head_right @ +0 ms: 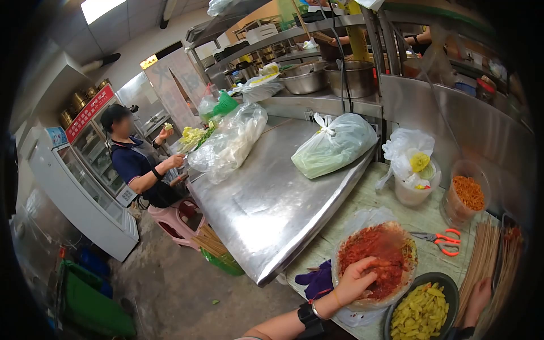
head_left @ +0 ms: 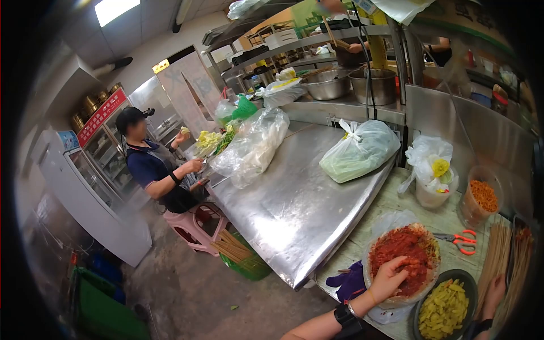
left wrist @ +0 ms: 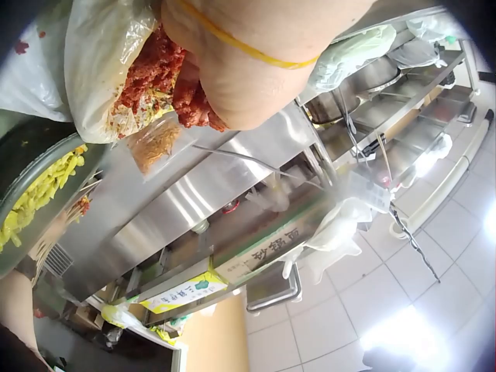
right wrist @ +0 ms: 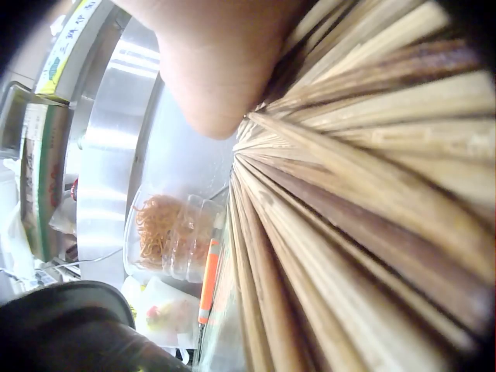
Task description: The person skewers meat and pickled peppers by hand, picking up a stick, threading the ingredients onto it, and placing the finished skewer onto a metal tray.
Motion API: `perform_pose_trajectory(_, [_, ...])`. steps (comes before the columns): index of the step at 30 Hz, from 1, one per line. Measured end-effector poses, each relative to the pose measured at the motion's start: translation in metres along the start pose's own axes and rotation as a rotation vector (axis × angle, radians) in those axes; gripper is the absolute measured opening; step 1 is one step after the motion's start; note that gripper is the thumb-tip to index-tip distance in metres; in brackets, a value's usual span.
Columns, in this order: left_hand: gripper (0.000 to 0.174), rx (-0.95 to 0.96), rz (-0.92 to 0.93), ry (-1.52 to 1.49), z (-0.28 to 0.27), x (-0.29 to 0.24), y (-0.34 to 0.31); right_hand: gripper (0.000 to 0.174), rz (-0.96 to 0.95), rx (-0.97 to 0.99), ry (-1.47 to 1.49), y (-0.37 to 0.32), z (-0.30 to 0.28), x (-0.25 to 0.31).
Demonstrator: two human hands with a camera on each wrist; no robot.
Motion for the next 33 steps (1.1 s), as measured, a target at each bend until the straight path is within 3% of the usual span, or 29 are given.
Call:
perform_pose_trajectory(8, [0.033, 0.013, 0.009, -0.029, 0.004, -0.002, 0.000, 0.011, 0.019, -0.045, -0.049, 0.000, -0.003, 0.006])
perform_pose_trajectory(13, [0.033, 0.035, 0.047, 0.112, 0.002, -0.003, 0.002, 0.011, 0.055, -0.014, -0.034, -0.002, -0.003, 0.008])
perform_pose_trajectory(21, [0.034, -0.010, 0.007, -0.008, 0.003, -0.002, -0.001, 0.011, 0.000, -0.070, -0.017, 0.000, -0.002, -0.001])
perform_pose_trajectory(24, [0.033, 0.011, 0.012, -0.036, 0.002, 0.000, 0.000, 0.011, 0.021, 0.049, -0.030, 0.001, 0.001, 0.006])
perform_pose_trajectory(33, [0.033, 0.028, 0.061, 0.047, 0.001, 0.005, 0.001, 0.014, 0.024, -0.045, -0.049, 0.000, -0.001, -0.001])
Point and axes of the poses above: each hand's wrist, its own y-axis towards the middle knuckle, its own z-axis out of the palm, x = y × z, the point moved 7 cm from there along y, towards the middle knuckle, and after that the axes turned 10 degrees about y, right-handed, at the moved point
